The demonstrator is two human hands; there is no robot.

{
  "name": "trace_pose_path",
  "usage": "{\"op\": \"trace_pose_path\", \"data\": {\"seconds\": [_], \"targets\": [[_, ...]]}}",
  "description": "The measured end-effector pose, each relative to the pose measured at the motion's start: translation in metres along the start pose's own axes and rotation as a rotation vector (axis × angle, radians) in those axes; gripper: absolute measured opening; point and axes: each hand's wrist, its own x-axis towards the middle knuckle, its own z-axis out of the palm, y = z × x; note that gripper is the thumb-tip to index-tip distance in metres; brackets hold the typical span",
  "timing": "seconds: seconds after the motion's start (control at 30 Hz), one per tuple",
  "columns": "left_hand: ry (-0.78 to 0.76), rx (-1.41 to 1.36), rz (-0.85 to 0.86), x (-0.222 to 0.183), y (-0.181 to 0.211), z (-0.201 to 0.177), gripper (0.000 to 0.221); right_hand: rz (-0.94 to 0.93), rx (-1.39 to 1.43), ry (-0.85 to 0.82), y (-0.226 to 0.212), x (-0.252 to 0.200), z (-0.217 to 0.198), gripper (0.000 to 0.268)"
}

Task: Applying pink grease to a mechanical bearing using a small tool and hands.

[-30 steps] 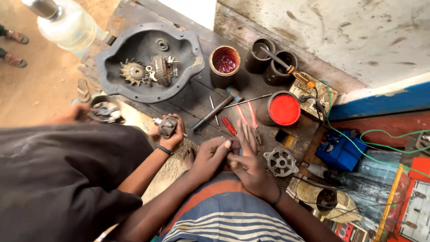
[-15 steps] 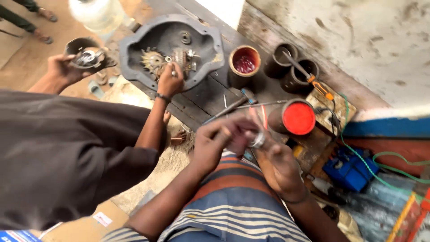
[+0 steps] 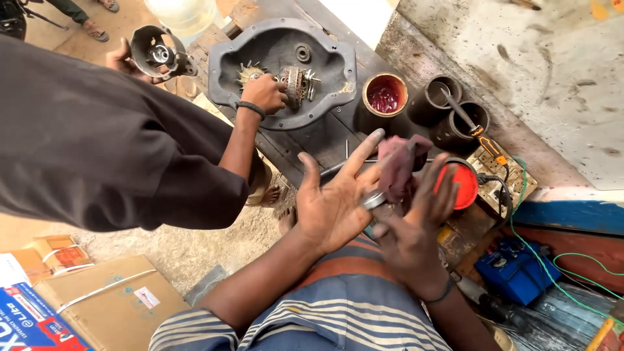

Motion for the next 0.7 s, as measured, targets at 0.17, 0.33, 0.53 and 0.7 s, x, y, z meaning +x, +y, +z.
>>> {"op": "trace_pose_path", "data": {"seconds": [0.17,0.33,0.53,0.7], "targets": [[-0.188,-0.23,0.024,-0.007,-0.005,-0.034,0.105,-0.008,0.105,-0.04,-0.01,-0.005,0.007,0.027],[0.204,-0.059,-0.017,-0.004,-0.005,-0.026,0.118,0.011,0.047,-0.018,0.002,0.0,0.0,0.03],[0.374,-0.036,-0.11,0.007,0.002,-0.022,0.116,-0.057,0.116,-0.105,-0.02,0.006,0.009,0.028],[-0.015,-0.24,-0.057,-0.007,-0.002,-0.05,0.109,-0.061,0.083,-0.096,-0.02,0.015,-0.005,0.021]]}}
